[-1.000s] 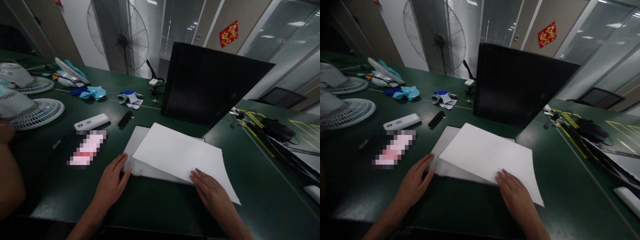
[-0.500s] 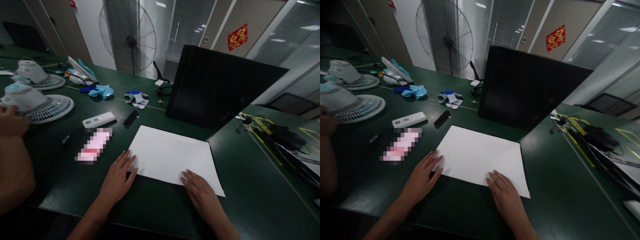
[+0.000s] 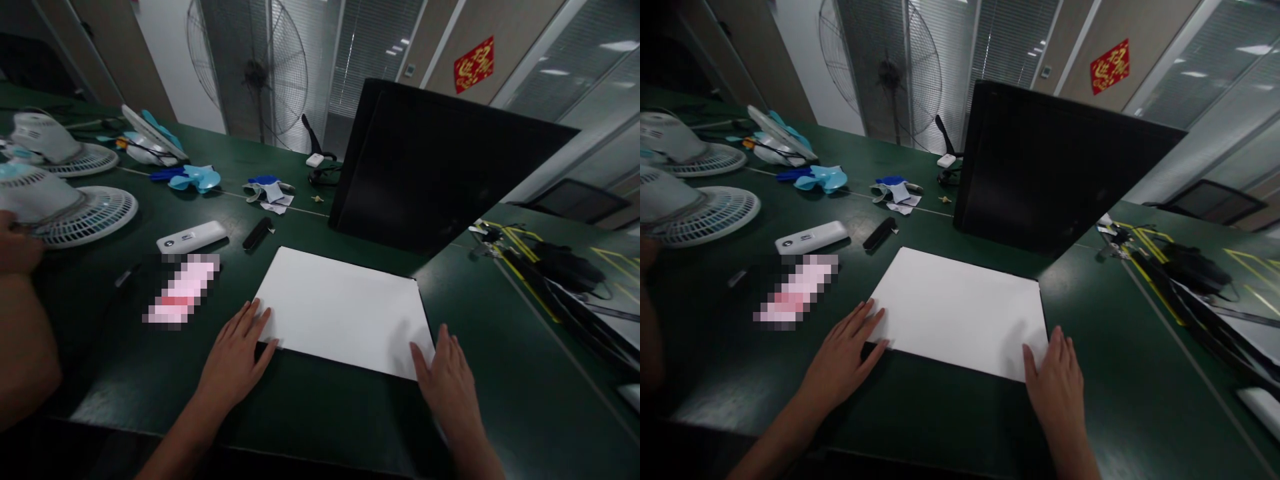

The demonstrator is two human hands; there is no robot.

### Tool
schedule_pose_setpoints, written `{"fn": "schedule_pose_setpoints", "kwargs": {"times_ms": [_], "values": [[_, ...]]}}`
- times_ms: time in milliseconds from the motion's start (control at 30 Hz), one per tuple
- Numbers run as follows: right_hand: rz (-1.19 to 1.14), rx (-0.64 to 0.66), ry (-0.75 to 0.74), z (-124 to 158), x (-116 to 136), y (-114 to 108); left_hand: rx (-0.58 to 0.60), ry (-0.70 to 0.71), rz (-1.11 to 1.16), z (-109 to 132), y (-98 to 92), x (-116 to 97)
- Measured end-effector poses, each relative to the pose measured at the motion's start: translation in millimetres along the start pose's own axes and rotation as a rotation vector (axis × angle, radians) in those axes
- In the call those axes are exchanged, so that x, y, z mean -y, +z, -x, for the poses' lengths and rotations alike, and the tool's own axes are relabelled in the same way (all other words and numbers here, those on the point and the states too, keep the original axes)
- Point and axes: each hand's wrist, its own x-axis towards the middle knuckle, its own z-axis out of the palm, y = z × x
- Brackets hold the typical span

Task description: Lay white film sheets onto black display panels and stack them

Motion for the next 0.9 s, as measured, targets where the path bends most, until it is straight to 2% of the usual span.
{"fn": "schedule_pose_setpoints", "kwargs": {"times_ms": [100, 200, 400, 500, 600, 767, 900], "values": [[-0.091, 0.107, 0.208, -3.6, -26.8, 3.2, -0.004, 0.005, -0.016, 0.2, 1.0, -0.2], [-0.262, 0.185, 0.352, -10.4, -28.1, 2.8, -0.012, 0.017, -0.021, -0.1, 1.8, -0.7], [-0.812, 0.065, 0.631, -26.6, -12.2, -4.3, -0.009, 0.033, -0.046, -0.9, 1.6, 0.1], [-1.139, -0.004, 0.744, -30.4, -19.2, -15.6, 0.004, 0.036, -0.057, -1.4, 0.2, 0.3], [-1.367, 0.021, 0.853, -32.9, -29.6, -30.6, 0.008, 0.029, -0.048, -1.9, -1.8, 0.0], [-1.512, 0.123, 1.009, -37.7, -34.6, -49.4, -0.003, 0.026, -0.023, -1.1, -5.4, 0.2], [-1.481, 0.308, 0.991, -35.7, -29.1, -52.7, -0.005, 0.035, -0.014, 1.1, -3.9, 3.7]]}}
